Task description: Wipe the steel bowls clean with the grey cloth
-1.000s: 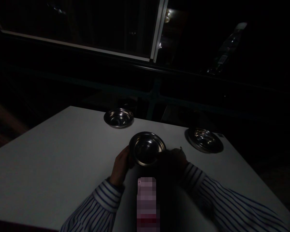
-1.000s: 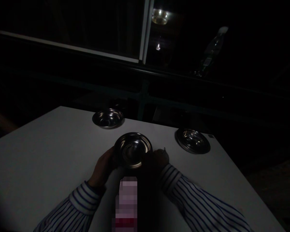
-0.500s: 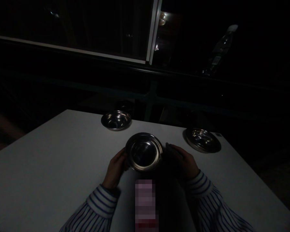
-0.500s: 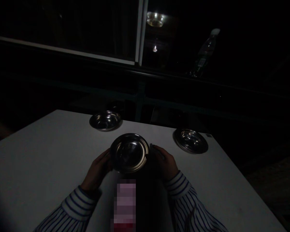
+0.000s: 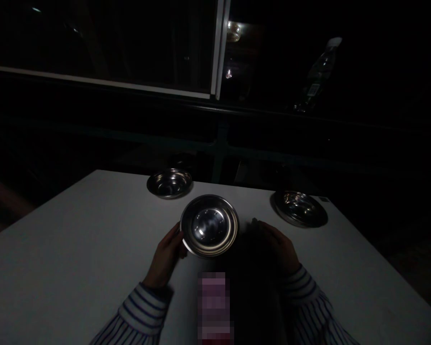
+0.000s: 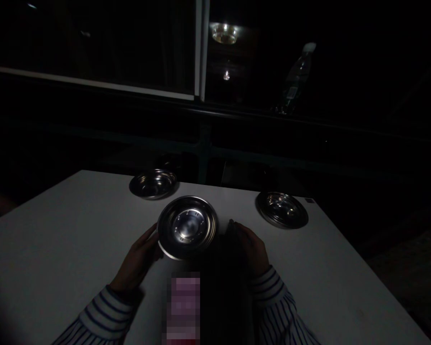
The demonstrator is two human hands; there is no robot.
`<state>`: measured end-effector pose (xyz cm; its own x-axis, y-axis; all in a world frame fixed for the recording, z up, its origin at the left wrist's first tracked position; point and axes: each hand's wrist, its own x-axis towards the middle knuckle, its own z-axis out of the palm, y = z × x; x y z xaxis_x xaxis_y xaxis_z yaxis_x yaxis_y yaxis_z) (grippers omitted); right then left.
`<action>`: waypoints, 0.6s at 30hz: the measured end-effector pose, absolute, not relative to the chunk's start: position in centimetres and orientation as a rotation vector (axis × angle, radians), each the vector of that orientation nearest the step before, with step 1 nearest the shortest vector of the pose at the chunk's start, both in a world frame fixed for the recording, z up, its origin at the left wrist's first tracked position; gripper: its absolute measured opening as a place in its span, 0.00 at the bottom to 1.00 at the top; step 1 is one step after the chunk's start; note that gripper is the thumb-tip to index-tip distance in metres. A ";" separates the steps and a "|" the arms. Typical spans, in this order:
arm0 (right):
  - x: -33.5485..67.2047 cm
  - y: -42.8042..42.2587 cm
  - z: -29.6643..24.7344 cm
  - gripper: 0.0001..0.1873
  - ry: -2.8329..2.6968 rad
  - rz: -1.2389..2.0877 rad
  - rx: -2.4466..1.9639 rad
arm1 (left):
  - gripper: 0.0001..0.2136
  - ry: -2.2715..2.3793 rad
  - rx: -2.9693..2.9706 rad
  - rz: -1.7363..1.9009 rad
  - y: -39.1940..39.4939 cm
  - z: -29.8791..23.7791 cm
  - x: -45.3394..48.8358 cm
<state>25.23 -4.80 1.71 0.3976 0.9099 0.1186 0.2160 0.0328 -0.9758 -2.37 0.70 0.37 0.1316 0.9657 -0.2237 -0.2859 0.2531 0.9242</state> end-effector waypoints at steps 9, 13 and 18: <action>27.0 -4.0 -0.2 0.22 -1.168 0.595 -1.445 | 0.27 1.066 0.819 1.108 1.8 0.7 -1.0; 27.2 -3.9 0.0 0.23 -1.226 0.494 -1.434 | 0.30 1.103 0.850 1.134 2.3 0.7 -0.8; 27.1 -3.9 1.1 0.22 -1.303 0.442 -1.433 | 0.27 1.464 1.110 1.283 1.6 2.3 -1.2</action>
<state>27.12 -3.93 1.06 0.3265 0.8677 0.3748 0.4605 0.2002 -0.8648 -1.22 1.65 2.25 -0.2236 0.9733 -0.0524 0.0757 0.0709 0.9946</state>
